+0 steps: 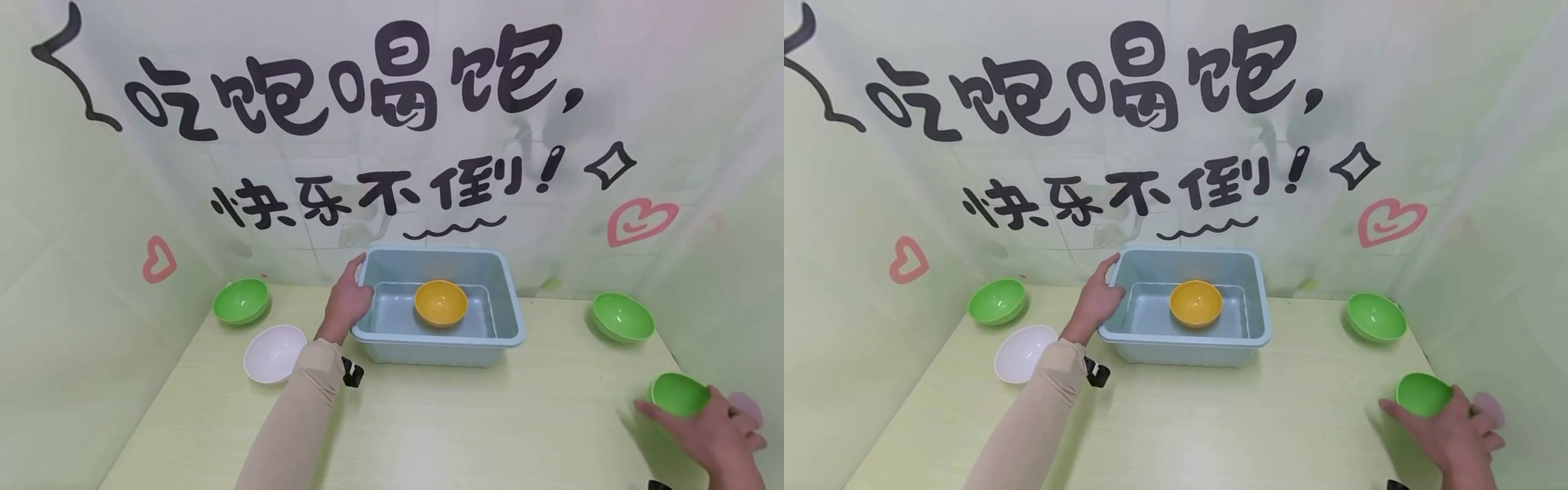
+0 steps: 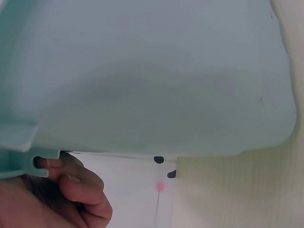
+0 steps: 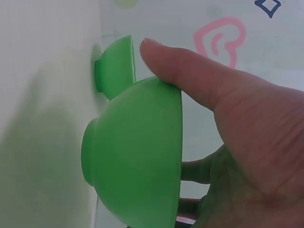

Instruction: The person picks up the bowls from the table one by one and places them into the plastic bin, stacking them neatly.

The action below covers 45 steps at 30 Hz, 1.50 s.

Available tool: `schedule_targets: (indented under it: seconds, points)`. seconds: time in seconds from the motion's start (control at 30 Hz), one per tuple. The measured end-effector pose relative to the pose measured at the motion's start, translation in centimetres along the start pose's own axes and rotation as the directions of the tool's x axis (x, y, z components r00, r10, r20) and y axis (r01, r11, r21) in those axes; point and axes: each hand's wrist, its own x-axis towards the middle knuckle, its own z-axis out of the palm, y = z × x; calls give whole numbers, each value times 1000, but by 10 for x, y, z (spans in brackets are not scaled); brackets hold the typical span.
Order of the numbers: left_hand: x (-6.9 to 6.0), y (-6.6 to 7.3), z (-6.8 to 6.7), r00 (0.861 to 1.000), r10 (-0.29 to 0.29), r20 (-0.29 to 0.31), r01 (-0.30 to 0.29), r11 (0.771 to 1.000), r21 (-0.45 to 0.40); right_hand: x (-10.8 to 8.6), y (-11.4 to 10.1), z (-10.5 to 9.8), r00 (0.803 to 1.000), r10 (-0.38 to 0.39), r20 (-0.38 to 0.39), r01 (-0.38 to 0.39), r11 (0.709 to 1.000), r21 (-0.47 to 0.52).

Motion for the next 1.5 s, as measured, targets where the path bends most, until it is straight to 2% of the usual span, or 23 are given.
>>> schedule_targets:
  seconds: [0.33, 0.63, 0.9, 1.23, 1.5]
  points:
    - [0, 1, 0, 1000, 0, 8, 0, 1000, 0, 8, -24, -27, 996, -41, -77, 40, 999, -10]
    - [0, 0, 0, 1000, 10, -4, -10, 1000, 5, 10, -47, -51, 976, -153, -154, 158, 987, 20]
    - [1, -1, 1, 1000, 4, 2, -4, 1000, 4, 12, -67, -60, 956, -239, -171, 246, 969, 23]
    - [2, 0, 1, 1000, -7, 3, 7, 1000, -8, 10, -105, -64, 925, -319, -207, 324, 946, -11]
    - [2, -1, 2, 1000, 5, -7, -5, 1000, -1, 17, -132, -71, 904, -379, -196, 381, 924, -27]
